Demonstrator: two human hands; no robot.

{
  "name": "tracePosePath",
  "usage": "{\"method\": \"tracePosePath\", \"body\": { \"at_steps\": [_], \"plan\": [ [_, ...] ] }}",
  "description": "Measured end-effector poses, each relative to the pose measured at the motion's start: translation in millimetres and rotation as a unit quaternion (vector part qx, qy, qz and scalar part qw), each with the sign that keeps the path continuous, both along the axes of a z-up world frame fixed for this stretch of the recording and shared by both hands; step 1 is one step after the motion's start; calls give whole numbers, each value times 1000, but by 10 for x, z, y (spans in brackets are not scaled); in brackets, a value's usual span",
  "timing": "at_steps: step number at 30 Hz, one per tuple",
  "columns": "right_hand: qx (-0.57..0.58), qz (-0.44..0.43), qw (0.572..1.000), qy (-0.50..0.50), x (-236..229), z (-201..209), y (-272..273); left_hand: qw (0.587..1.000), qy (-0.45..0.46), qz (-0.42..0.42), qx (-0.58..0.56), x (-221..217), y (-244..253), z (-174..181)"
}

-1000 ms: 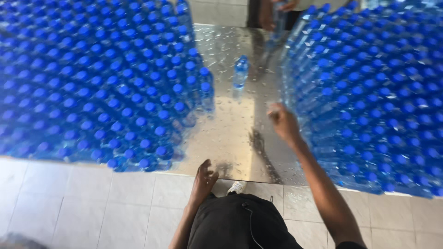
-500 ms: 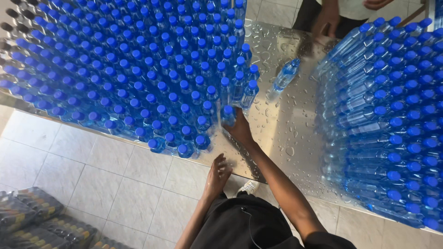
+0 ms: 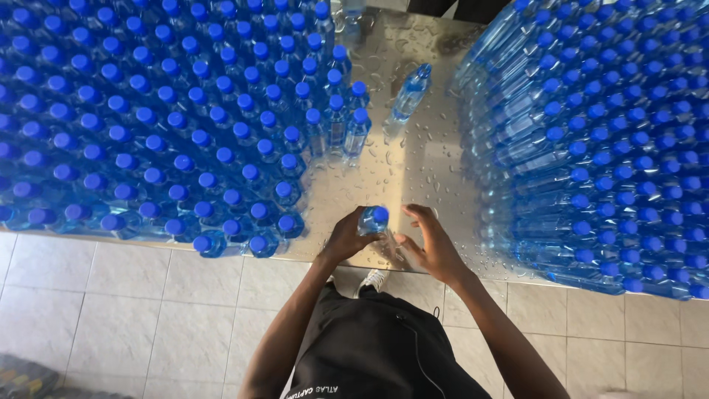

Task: The person repeatedly picks up plastic water bottles from a metal table, opens the caps, and places them back down. The action is performed continuously with both hands while standing in front of two large stacks of bottles.

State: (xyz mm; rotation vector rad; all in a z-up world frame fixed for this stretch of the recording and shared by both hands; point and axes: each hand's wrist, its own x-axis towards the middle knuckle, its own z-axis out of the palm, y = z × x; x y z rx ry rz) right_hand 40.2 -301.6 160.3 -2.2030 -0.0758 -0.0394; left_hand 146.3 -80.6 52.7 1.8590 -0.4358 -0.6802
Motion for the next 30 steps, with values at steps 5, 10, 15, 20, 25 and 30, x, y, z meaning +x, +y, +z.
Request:
{"method": "tracePosePath", "body": {
  "at_steps": [5, 10, 15, 20, 25, 30],
  "plan": [
    [-7, -67, 995, 72, 130, 87, -263, 970, -34, -130, 203, 58, -85, 627],
    [21, -32, 995, 90, 256, -213, -453, 956, -76, -151, 240, 8, -125, 118],
    [32, 16, 993, 109, 370, -214, -478, 953, -50, -163, 251, 17, -152, 467],
    [-13, 51, 992, 115, 411, -189, -554, 953, -58, -155, 253, 31, -175, 418],
    [-63, 102, 986, 116, 463, 168, -527, 973, -26, -130, 191, 16, -166, 915],
    [-205, 224, 946, 111, 500, 688, -383, 993, 30, -88, 73, -55, -157, 864]
  ]
}}
